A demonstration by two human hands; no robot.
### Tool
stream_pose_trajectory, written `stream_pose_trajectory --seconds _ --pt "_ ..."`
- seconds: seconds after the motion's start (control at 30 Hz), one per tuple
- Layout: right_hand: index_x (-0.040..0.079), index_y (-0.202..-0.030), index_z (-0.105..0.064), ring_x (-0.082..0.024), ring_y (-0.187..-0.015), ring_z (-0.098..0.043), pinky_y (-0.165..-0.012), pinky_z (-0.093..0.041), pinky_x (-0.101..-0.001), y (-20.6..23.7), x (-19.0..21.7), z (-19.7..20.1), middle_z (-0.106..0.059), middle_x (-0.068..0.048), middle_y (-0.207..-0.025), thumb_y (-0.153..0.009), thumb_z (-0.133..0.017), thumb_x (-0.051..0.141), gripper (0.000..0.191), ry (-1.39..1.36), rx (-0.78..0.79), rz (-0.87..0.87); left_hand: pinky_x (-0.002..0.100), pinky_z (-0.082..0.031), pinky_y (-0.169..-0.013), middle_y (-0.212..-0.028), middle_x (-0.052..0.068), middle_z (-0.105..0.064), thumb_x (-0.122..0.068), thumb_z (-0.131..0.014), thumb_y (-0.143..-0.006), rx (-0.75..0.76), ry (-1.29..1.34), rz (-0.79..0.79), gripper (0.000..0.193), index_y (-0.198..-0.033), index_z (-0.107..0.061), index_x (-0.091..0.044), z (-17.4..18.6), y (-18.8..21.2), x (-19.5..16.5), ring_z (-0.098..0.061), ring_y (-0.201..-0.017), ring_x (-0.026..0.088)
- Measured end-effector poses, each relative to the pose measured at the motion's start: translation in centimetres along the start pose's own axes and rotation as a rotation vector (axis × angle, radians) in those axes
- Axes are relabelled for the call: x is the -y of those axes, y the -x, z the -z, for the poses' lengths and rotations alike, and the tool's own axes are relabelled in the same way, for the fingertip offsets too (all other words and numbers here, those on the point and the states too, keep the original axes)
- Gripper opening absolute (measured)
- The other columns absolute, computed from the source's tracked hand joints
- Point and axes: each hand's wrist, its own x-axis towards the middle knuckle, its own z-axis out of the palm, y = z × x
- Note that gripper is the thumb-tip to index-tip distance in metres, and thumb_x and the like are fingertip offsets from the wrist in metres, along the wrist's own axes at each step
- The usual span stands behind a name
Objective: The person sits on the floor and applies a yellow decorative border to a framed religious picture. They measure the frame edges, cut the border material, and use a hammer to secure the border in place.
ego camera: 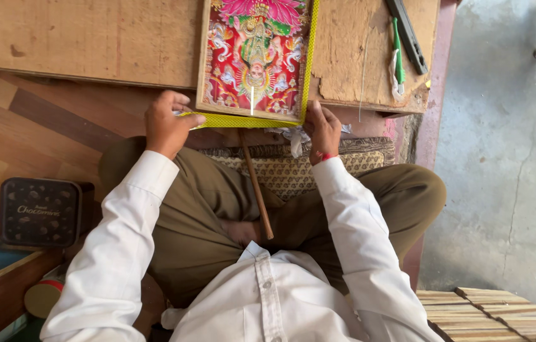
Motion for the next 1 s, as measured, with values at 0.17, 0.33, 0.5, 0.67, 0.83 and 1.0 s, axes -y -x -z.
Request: stream_pose_trajectory --seconds 0.17,0.33,0.5,0.67,0.83,1.0 --pt "-0.002 -0.126 -0.065 -0.014 -0.108 -0.071 -0.094 -0.058 -0.0288 3.3 -0.1 0.1 -0.073 -0.007 -0.119 -0.092 -0.065 -0.004 0.034 0.217 0.065 0.360 0.033 -0.056 -0.073 -0.086 0.013 -0.077 -0.011 -0.091 -0.069 0.057 -0.006 0.075 0.031 -0.095 -0.078 -0.001 -0.1 -0.1 0.6 -0.072 -0.077 0.019" --pt "-0.003 -0.118 -0.068 -0.015 -0.106 -0.071 -0.092 -0.059 -0.0276 4.3 -0.9 -0.6 -0.072 -0.007 -0.114 -0.086 -0.073 -0.016 0.035 0.290 0.081 0.391 0.032 -0.057 -0.074 -0.087 0.012 -0.078 -0.009 -0.088 -0.073 0.082 0.073 0.001 0.026 -0.095 -0.078 -0.001 0.0 -0.5 1.2 -0.073 -0.078 0.019" --pt "-0.003 -0.106 -0.072 -0.014 -0.097 -0.071 -0.089 -0.060 -0.0293 2.8 -2.0 -0.4 -0.074 -0.007 -0.105 -0.089 -0.074 -0.017 0.022 0.181 0.051 0.466 0.032 -0.056 -0.070 -0.082 0.012 -0.077 -0.009 -0.088 -0.072 0.075 0.079 0.014 0.022 -0.090 -0.078 -0.001 0.2 -1.0 1.4 -0.071 -0.074 0.018" --pt "-0.001 -0.100 -0.072 -0.012 -0.094 -0.070 -0.087 -0.061 -0.0286 2.4 -2.3 -0.4 -0.075 -0.006 -0.103 -0.087 -0.075 -0.016 0.019 0.073 0.054 0.454 0.032 -0.055 -0.069 -0.079 0.011 -0.076 -0.008 -0.085 -0.076 0.096 0.127 -0.015 0.015 -0.085 -0.076 -0.001 0.0 -1.5 1.0 -0.071 -0.071 0.018" --pt "-0.002 -0.098 -0.073 -0.010 -0.086 -0.068 -0.082 -0.060 -0.0264 2.7 -1.3 -0.4 -0.074 -0.005 -0.093 -0.090 -0.078 -0.013 0.014 0.122 0.039 0.300 0.033 -0.053 -0.066 -0.076 0.012 -0.075 -0.010 -0.085 -0.076 0.087 0.056 -0.003 0.015 -0.083 -0.076 0.000 0.3 -1.6 0.3 -0.071 -0.068 0.019" --pt "-0.001 -0.096 -0.073 -0.009 -0.084 -0.068 -0.080 -0.059 -0.0245 2.8 -0.6 -1.0 -0.074 -0.005 -0.092 -0.088 -0.079 -0.009 0.013 0.160 0.000 0.283 0.033 -0.053 -0.066 -0.074 0.012 -0.074 -0.011 -0.085 -0.077 0.093 0.038 -0.003 0.014 -0.080 -0.076 0.000 0.4 -1.9 -0.2 -0.071 -0.067 0.020"
